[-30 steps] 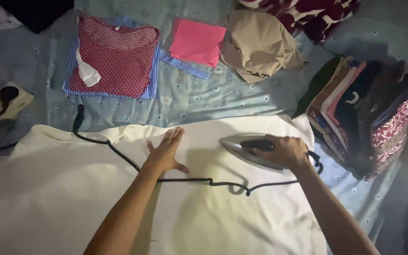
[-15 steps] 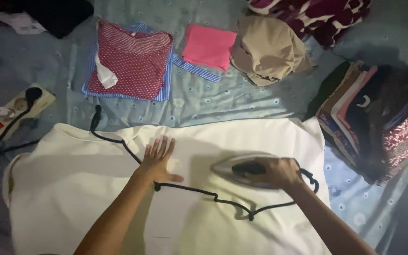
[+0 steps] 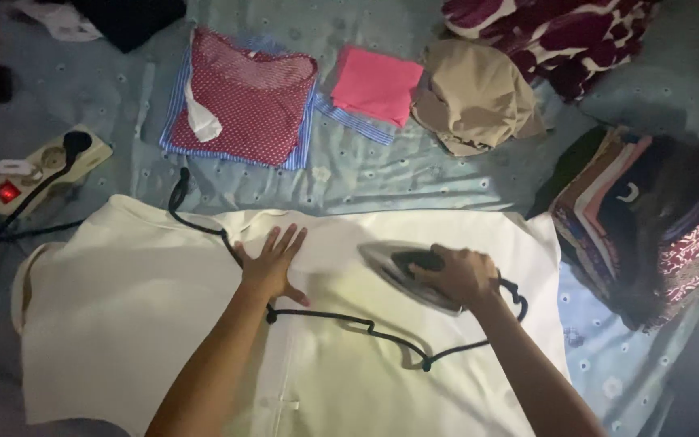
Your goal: Ironing a white dress on a bed.
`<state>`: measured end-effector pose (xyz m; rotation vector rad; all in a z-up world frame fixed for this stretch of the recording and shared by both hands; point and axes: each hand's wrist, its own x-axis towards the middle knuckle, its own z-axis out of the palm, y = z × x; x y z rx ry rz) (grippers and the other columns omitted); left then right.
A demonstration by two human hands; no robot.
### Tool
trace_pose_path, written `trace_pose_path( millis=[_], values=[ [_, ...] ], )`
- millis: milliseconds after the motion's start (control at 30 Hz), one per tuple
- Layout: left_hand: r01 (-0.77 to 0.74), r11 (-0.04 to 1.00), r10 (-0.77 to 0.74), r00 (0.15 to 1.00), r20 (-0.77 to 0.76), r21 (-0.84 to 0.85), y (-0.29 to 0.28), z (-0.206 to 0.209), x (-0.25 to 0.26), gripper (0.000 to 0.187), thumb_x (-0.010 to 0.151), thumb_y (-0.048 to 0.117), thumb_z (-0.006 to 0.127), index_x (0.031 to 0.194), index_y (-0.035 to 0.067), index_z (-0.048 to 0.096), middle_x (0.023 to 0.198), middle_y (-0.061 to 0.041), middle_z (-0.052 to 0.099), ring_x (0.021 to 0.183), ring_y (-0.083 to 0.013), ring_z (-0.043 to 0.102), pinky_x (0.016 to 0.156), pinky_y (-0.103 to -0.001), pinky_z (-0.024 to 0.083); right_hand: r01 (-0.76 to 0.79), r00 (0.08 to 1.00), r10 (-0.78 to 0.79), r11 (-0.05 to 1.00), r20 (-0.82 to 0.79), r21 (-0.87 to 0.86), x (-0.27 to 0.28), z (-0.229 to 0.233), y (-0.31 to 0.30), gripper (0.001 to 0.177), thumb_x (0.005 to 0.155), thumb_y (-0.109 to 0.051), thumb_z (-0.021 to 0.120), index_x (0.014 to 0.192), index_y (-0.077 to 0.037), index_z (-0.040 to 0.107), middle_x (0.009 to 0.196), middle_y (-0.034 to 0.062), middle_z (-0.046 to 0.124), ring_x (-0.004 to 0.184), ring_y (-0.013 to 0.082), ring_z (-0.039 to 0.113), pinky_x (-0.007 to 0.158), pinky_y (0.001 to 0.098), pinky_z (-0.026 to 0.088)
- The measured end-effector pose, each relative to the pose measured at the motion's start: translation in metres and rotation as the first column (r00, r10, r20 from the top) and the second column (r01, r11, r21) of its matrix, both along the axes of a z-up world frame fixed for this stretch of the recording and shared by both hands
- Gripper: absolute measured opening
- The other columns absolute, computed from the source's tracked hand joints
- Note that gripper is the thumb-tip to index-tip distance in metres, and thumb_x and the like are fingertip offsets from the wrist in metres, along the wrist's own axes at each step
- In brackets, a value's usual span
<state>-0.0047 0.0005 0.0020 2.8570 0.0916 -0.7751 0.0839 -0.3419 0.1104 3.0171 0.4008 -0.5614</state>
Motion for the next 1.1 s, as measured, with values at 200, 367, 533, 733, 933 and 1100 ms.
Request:
trace_pose_path(
  millis=[200, 367, 533, 733, 933, 1100],
  values=[
    [0.013, 1.0, -0.013, 0.999, -0.051, 0.002, 0.002, 0.017, 0.003, 0.168, 0.031, 0.07, 0.096, 0.163, 0.041, -0.004, 0.173, 0.014, -0.004, 0.16, -0.0199, 0.002, 0.112, -0.084, 0.01, -0.071, 0.974, 0.076, 0.997, -0.214, 0.031, -0.071, 0.014, 0.015, 0.063, 0.072, -0.078, 0.067, 0.117, -0.034, 0.072, 0.097, 0.0022, 0.079, 0.085, 0.0235, 0.078, 0.079, 0.0415, 0.062],
    [0.05, 0.999, -0.05, 0.998, -0.033, 0.006, 0.009, 0.001, 0.004, 0.165, 0.039, 0.051, 0.102, 0.164, 0.038, -0.005, 0.174, 0.014, -0.004, 0.16, -0.019, 0.002, 0.11, -0.083, 0.015, -0.151, 0.96, 0.167, 0.985, -0.223, 0.086, -0.081, 0.006, 0.024, 0.059, 0.071, -0.075, 0.069, 0.111, -0.031, 0.074, 0.098, -0.0009, 0.08, 0.084, 0.0216, 0.078, 0.077, 0.0397, 0.062],
    [0.028, 1.0, -0.028, 1.0, 0.012, -0.014, 0.013, -0.015, 0.001, 0.16, 0.042, 0.047, 0.102, 0.163, 0.039, -0.003, 0.172, 0.016, -0.003, 0.159, -0.0171, 0.004, 0.112, -0.083, 0.016, -0.141, 0.966, 0.144, 0.99, -0.216, 0.032, -0.045, -0.006, 0.036, 0.064, 0.074, -0.078, 0.066, 0.111, -0.027, 0.072, 0.096, 0.0023, 0.079, 0.084, 0.0215, 0.078, 0.076, 0.04, 0.062],
    [0.05, 0.998, -0.05, 0.999, 0.0, -0.04, 0.018, -0.001, 0.0, 0.174, 0.026, 0.048, 0.105, 0.163, 0.038, -0.002, 0.173, 0.015, -0.005, 0.16, -0.018, 0.004, 0.11, -0.084, 0.019, -0.087, 0.996, 0.088, 0.996, 0.034, -0.011, 0.004, -0.008, 0.064, 0.068, 0.078, -0.082, 0.059, 0.11, -0.024, 0.072, 0.086, 0.0095, 0.078, 0.08, 0.0285, 0.077, 0.071, 0.0435, 0.06],
    [0.04, 0.994, -0.043, 0.999, -0.022, -0.102, 0.018, -0.002, 0.003, 0.177, 0.022, 0.047, 0.106, 0.162, 0.041, -0.002, 0.174, 0.009, -0.01, 0.16, -0.0226, 0.001, 0.108, -0.086, 0.015, -0.041, 0.995, 0.033, 0.996, 0.089, 0.079, 0.006, -0.011, 0.066, 0.069, 0.079, -0.08, 0.059, 0.11, -0.021, 0.072, 0.08, 0.0102, 0.077, 0.075, 0.0287, 0.078, 0.066, 0.0438, 0.061],
    [0.014, 0.995, -0.005, 0.996, 0.095, -0.101, 0.016, -0.009, -0.008, 0.176, 0.022, 0.054, 0.103, 0.163, 0.038, -0.003, 0.173, 0.004, -0.009, 0.161, -0.029, 0.001, 0.11, -0.086, 0.015, -0.1, 0.994, 0.1, 0.995, 0.036, 0.007, -0.035, 0.002, 0.055, 0.062, 0.077, -0.079, 0.061, 0.11, -0.028, 0.074, 0.082, 0.0084, 0.078, 0.079, 0.0294, 0.077, 0.07, 0.0454, 0.061]
  ],
)
